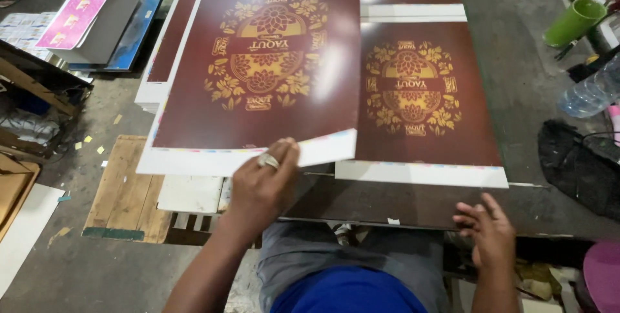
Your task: The person repeatedly picks up printed sheets from a table and places them onto a growing stack. The sheets feature a maroon background with gold decorative patterns and the word 'YAQUT'. The person handles the sheets one at a time, aligning them before adding them to the pile.
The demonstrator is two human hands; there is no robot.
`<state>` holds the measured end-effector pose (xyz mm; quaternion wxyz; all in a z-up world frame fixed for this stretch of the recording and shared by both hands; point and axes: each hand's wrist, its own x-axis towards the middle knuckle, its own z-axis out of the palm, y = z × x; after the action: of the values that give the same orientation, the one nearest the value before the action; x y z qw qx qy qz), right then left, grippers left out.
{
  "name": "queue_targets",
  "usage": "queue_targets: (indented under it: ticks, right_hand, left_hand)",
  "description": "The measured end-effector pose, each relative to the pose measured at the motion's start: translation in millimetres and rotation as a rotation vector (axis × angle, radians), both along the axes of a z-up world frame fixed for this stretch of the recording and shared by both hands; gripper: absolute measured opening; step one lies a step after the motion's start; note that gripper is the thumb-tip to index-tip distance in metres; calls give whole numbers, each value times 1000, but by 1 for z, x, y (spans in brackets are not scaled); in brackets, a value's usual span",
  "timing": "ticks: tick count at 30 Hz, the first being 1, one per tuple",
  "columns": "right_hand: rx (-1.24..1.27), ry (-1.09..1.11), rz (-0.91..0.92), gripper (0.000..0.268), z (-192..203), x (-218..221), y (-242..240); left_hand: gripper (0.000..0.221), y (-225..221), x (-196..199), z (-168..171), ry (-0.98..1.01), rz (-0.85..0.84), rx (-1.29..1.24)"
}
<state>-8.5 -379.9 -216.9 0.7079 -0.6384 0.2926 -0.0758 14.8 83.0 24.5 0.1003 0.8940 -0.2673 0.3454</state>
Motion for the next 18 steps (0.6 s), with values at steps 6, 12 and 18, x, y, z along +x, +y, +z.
queue_targets:
  ticks: [6, 12, 18]
  right_hand:
    - [37, -154, 463, 49, 51, -16, 101]
    - [473, -341, 455, 38, 81, -21, 152]
    - [344, -245, 192, 26, 65, -22, 91]
  left_hand:
    - [28, -58, -2, -54, -6, -281, -76]
    - [40, -105, -31, -30, 223, -340, 90]
    - [40, -68, -18, 22, 258, -239, -50]
